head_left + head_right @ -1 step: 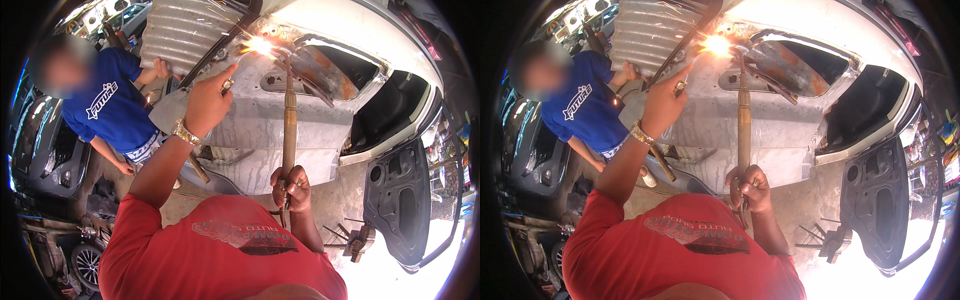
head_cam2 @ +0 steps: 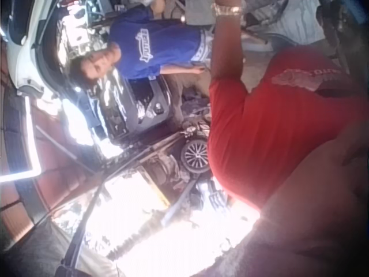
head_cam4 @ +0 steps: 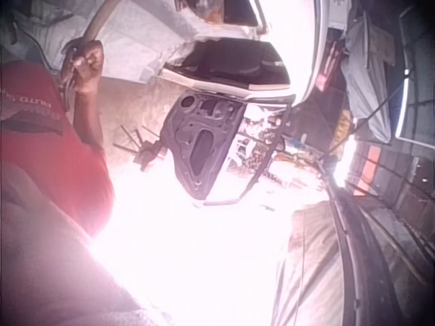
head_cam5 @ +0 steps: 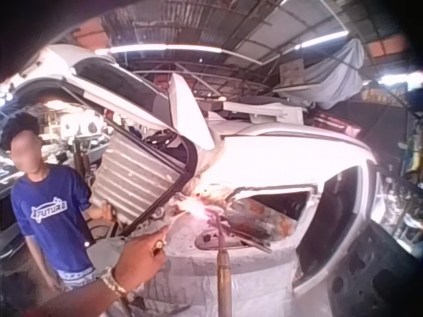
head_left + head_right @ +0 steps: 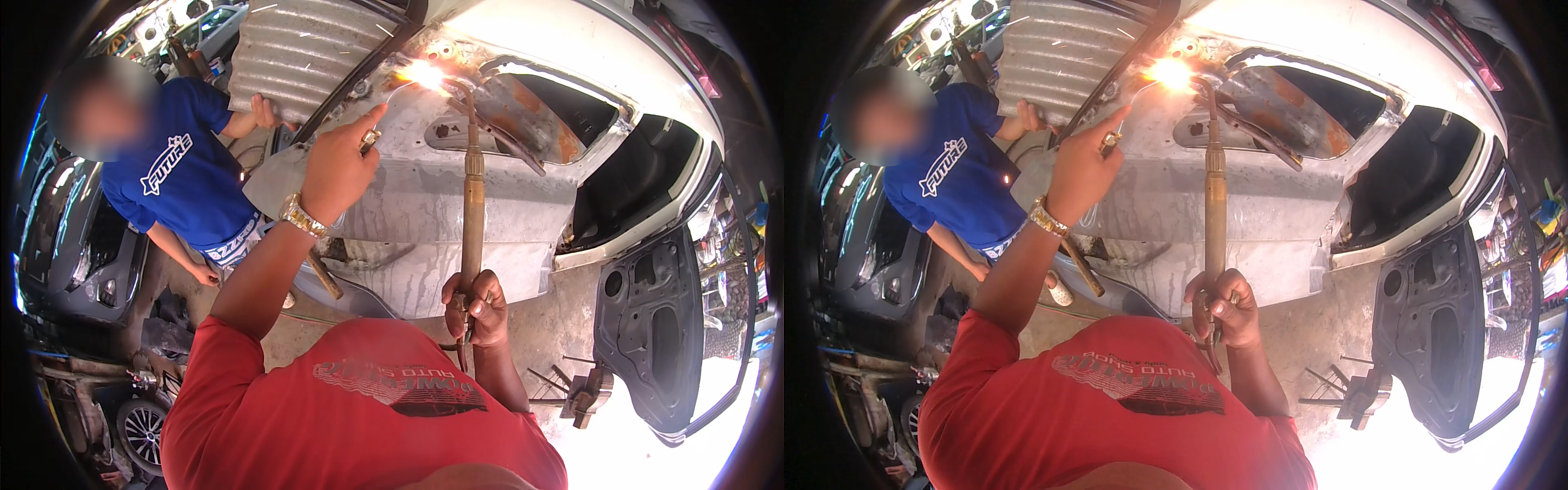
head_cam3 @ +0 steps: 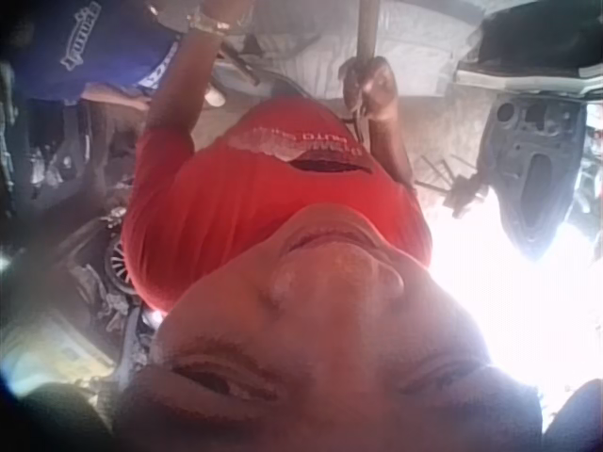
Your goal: The person welds a metal sheet onto the front section of a white car using a welding torch and filler wire. A second person assists by holding the sheet in place. The welder then uses a hammer to tap the welded area.
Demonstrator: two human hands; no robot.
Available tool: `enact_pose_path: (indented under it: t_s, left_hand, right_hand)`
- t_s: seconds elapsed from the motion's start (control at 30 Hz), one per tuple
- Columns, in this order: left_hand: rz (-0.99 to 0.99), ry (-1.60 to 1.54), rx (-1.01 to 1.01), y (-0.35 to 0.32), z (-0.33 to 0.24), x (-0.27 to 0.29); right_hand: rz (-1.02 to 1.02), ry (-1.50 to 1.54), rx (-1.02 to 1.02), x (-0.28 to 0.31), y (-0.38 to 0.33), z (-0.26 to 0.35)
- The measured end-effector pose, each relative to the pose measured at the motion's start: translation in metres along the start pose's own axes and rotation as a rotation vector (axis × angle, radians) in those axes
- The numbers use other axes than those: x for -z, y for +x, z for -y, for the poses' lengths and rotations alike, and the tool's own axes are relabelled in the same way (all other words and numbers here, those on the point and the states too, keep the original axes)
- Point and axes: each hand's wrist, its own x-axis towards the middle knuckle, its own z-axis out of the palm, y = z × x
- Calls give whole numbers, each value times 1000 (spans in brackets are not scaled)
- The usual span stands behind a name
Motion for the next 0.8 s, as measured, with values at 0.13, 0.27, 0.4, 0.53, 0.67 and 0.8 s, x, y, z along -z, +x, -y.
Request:
enact_pose_path:
  t_s: [0.13, 0.27, 0.4, 0.53, 0.67, 0.8]
  left_hand:
    - [-1, 12, -32, 0, 1, -1]
    - [-6, -1, -15, 0, 2, -2]
    - [-1, 8, -13, 1, 2, -2]
    - [-2, 4, -13, 1, 2, -2]
    - [-1, 9, -8, 2, 0, -1]
    - [-3, 21, -26, 2, 0, -1]
  right_hand:
    - [6, -8, -1, 0, 1, 1]
    - [2, -10, -4, 2, 1, 0]
    - [8, -26, -4, 2, 1, 1]
    - [10, -27, 2, 1, 2, 0]
    - [3, -19, -3, 1, 2, 0]
    - [5, -23, -5, 1, 3, 1]
